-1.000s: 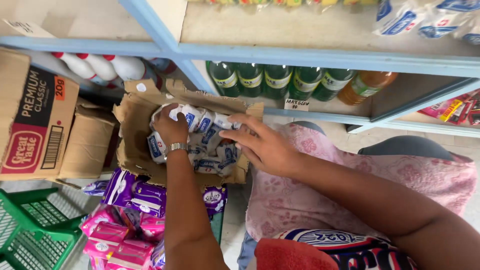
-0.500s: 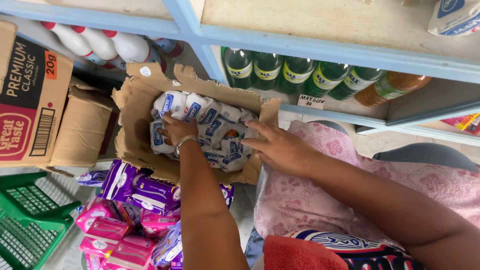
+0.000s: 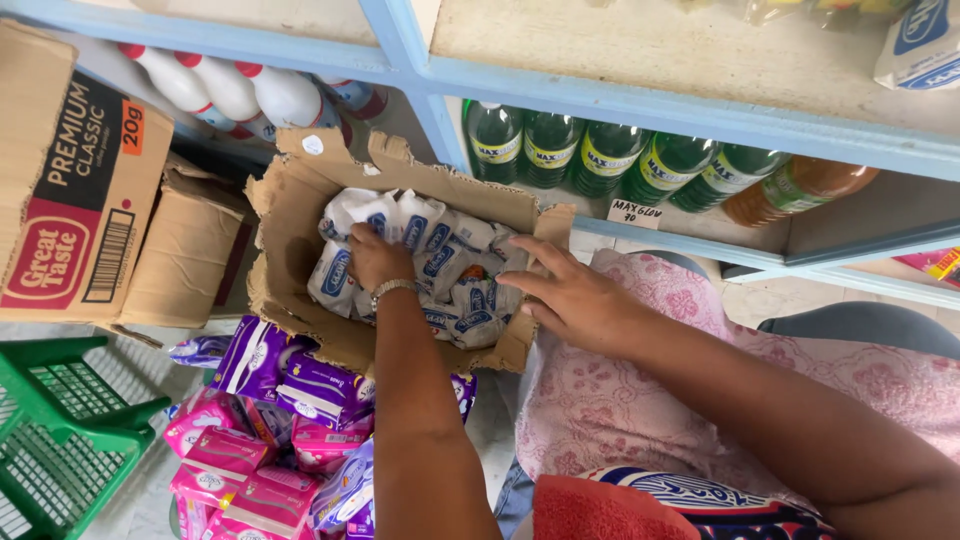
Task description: Stocking detergent bars from a box onto retail shelves.
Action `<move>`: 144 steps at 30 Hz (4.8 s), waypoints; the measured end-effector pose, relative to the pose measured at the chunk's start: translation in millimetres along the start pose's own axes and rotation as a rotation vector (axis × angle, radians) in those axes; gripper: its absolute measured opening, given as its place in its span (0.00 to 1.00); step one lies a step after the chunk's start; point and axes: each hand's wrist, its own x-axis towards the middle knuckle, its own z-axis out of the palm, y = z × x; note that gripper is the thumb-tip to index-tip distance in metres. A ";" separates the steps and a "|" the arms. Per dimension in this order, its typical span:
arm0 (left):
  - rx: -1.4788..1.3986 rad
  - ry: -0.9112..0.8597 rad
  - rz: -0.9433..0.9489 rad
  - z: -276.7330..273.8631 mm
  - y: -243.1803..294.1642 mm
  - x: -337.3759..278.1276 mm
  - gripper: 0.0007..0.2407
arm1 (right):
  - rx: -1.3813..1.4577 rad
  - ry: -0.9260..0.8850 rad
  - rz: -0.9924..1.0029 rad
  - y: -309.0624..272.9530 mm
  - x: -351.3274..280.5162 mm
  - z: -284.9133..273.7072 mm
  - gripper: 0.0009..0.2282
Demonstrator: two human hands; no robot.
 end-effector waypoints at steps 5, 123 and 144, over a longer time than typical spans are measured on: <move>-0.147 -0.254 -0.129 -72.1 36.3 -15.3 0.39 | 0.105 0.008 0.088 2.8 -2.2 1.1 0.20; -0.781 0.289 1.349 -434.6 512.5 -139.8 0.27 | -0.385 1.091 0.227 139.1 -72.3 -429.8 0.22; -0.579 0.365 1.241 -410.7 530.8 -141.7 0.30 | -0.463 0.768 0.514 116.4 -38.9 -478.8 0.18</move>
